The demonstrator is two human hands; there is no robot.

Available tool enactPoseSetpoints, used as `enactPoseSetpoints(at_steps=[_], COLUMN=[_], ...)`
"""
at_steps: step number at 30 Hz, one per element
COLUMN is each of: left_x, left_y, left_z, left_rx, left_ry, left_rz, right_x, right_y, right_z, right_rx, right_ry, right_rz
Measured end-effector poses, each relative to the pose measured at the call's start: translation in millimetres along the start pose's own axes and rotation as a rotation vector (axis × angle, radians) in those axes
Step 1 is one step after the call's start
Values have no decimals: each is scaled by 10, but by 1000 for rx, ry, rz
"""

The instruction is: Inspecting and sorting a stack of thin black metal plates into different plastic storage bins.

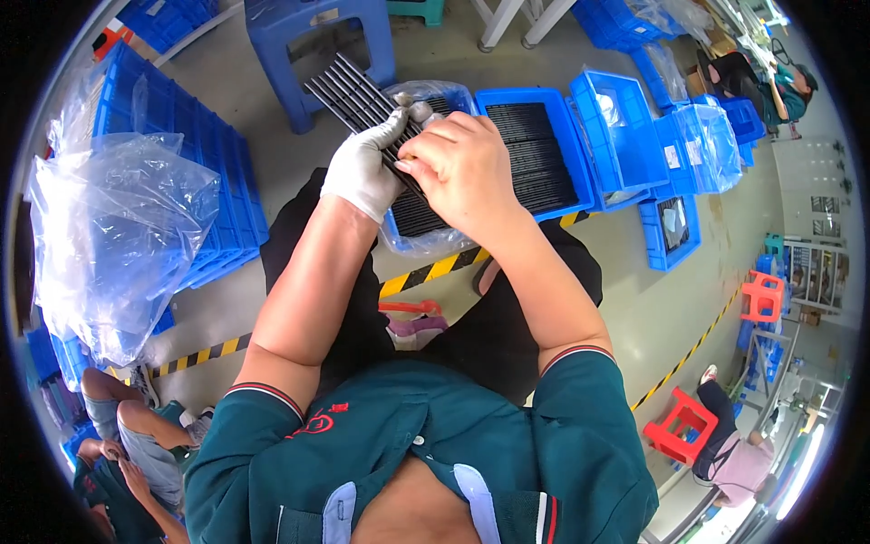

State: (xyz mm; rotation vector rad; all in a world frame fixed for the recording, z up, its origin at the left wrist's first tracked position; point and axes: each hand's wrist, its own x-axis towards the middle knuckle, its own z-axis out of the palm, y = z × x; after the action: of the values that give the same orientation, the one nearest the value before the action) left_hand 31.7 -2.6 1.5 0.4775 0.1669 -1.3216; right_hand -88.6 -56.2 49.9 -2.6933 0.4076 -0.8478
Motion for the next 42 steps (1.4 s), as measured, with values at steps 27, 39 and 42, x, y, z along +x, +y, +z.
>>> enactPoseSetpoints(at_steps=[27, 39, 42], left_x=[-96, 344, 461], left_y=[5, -349, -609], left_z=[66, -244, -277], left_rx=[-35, 85, 275], left_ry=[-5, 178, 234], left_rz=[20, -178, -280], right_x=[-62, -476, -906], right_y=[16, -71, -64], right_z=[93, -476, -571], right_rx=[104, 393, 402], right_ry=[-52, 41, 9], right_rz=[106, 158, 206])
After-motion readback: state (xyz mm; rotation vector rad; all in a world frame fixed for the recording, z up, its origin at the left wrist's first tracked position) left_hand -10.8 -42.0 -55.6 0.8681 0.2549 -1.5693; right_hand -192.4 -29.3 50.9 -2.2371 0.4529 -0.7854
